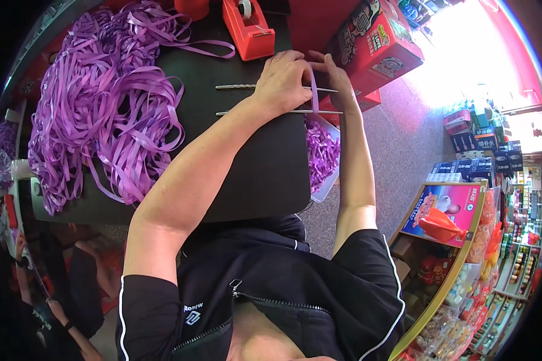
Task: Preparing and organizing purple ribbons on a work table.
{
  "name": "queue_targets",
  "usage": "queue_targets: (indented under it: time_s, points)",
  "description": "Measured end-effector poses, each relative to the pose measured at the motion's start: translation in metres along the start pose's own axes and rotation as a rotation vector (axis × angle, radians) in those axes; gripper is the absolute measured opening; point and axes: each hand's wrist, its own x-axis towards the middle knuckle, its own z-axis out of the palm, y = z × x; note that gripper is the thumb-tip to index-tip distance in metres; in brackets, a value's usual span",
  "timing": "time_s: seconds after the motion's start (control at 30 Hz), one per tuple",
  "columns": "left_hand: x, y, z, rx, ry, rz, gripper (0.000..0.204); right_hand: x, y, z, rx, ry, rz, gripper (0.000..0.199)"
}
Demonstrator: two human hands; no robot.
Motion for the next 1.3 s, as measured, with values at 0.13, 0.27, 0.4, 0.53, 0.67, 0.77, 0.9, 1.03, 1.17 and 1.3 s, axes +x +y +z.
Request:
queue_targets:
  time_s: [0.13, 0.27, 0.4, 0.53, 0.67, 0.77, 0.9, 1.03, 1.17, 1.3]
  points:
    - [0.0, 0.003, 0.0, -0.062, 0.047, 0.034, 0.017, -0.007, 0.023, -0.016, -0.279, -0.002, -0.077, 0.047]
    - [0.001, 0.003, -0.001, -0.008, -0.017, 0.027, 0.017, -0.045, 0.045, -0.014, -0.707, -0.036, -0.278, 0.038]
    - [0.0, 0.0, 0.0, 0.006, -0.045, 0.014, 0.017, -0.102, 0.043, 0.005, -0.601, 0.043, -0.119, 0.039]
    - [-0.002, 0.0, -0.002, 0.039, -0.075, 0.014, 0.019, -0.148, -0.009, 0.051, -0.39, 0.187, 0.012, 0.047]
    - [-0.001, 0.0, -0.001, 0.035, -0.099, 0.017, 0.021, -0.153, -0.013, 0.05, -0.163, 0.151, 0.081, 0.045]
    - [-0.001, 0.0, 0.0, 0.036, -0.08, 0.032, 0.022, -0.151, -0.022, 0.042, -0.002, 0.103, 0.117, 0.043]
    - [0.0, 0.0, -0.003, 0.045, -0.107, 0.016, 0.022, -0.143, -0.048, 0.042, 0.003, 0.104, 0.287, 0.042]
    - [0.007, 0.009, -0.011, 0.06, -0.218, 0.001, 0.023, -0.136, -0.055, 0.033, 0.115, 0.113, 0.445, 0.038]
    - [0.017, 0.008, -0.023, -0.169, -0.395, -0.132, 0.031, -0.129, -0.06, 0.027, 0.118, 0.042, 0.509, 0.039]
    - [0.003, 0.053, -0.035, -0.341, -0.103, -0.257, 0.031, -0.122, -0.059, 0.019, 0.088, -0.035, 0.577, 0.047]
